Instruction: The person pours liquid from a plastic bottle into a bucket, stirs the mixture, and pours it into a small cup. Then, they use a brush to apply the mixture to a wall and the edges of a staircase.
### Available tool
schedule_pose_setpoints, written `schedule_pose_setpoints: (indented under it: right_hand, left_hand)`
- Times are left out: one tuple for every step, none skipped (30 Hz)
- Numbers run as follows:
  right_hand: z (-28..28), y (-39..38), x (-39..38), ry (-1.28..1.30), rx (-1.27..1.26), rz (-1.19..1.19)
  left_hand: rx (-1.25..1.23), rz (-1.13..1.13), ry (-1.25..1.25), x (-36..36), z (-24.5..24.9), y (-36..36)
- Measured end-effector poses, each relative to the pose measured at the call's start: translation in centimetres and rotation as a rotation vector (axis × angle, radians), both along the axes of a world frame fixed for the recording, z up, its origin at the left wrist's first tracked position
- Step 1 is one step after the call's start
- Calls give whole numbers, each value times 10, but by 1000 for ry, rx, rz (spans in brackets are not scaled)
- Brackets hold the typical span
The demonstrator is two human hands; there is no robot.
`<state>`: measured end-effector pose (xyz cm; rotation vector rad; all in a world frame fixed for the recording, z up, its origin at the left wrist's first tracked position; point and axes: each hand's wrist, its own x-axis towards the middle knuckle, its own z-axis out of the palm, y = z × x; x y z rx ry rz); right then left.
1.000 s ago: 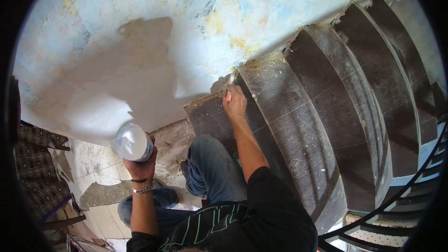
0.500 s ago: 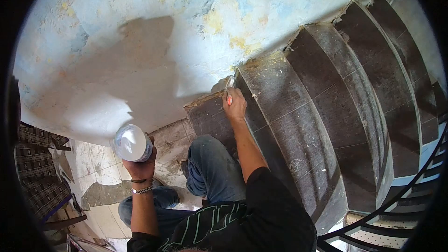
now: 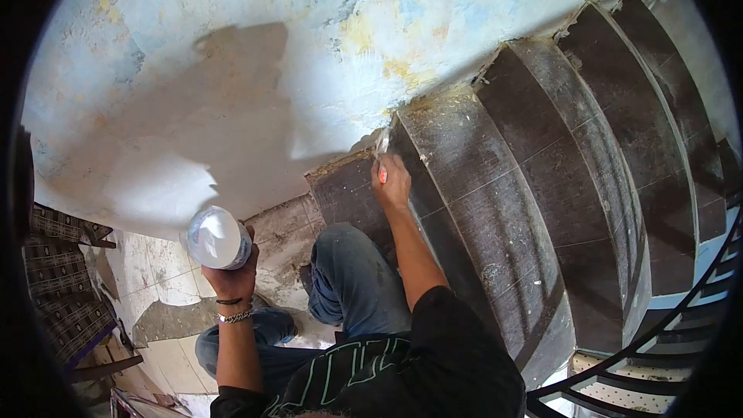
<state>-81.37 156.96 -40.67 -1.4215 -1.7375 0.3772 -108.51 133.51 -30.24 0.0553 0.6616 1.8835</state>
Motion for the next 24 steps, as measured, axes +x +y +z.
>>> schedule_pose_setpoints:
  right_hand:
    - [-2,-4,0,-10,-15,11]
    - [-3,-6,0,-18,-30,23]
    - [-6,-2,1,-37,-33,11]
    - [-9,5,1,-54,-36,0]
    - [-12,11,1,-71,-39,-10]
    - [-7,13,0,-43,-7,-8]
    - [-2,15,-1,-15,26,-6]
    - [3,16,-1,11,59,-3]
    - [-1,13,-1,29,71,-9]
    - [-5,9,-1,48,86,-13]
    - [-9,8,-3,68,101,-16]
    - [-6,11,-6,62,85,-13]
    - [0,14,-8,57,64,-14]
    - [5,14,-10,52,44,-20]
    - [8,14,-14,103,74,-3]
    - [13,15,-21,155,109,18]
    - [17,15,-25,205,142,40]
    - [23,9,-26,215,144,69]
    - [29,-2,-26,226,146,97]
    - [31,-13,-25,240,147,123]
    - [24,-20,-21,282,110,92]
    - [15,-24,-15,324,76,64]
    - [5,-26,-10,365,39,35]
    - [3,-23,-9,462,-51,-6]
  left_hand:
    - [10,-6,-9,1,2,2]
    - [20,-11,-17,3,5,3]
    - [26,-16,-24,3,6,2]
    - [26,-24,-17,2,5,2]
    - [25,-33,-11,1,3,2]
    - [26,-41,-5,0,1,2]
    - [24,-40,-1,-1,1,1]
    - [22,-39,2,-1,0,0]
    - [21,-38,4,-1,-1,0]
    - [14,-26,4,-1,-1,2]
    - [6,-13,5,-1,-2,3]
    - [-7,0,8,-1,-2,3]
    - [-7,7,14,-1,-3,2]
    - [-8,9,20,1,-2,2]
    - [-2,12,27,1,-2,3]
    - [9,3,21,1,0,5]
    - [18,-5,13,2,1,4]
    - [24,-12,3,3,0,3]
    - [43,-31,-11,2,-2,2]
    - [60,-52,-22,0,-5,2]
    - [80,-72,-32,-2,-6,2]
    - [80,-64,-22,-3,-5,3]
    - [76,-56,-15,-2,-3,2]
    - [71,-50,-8,-1,-2,1]
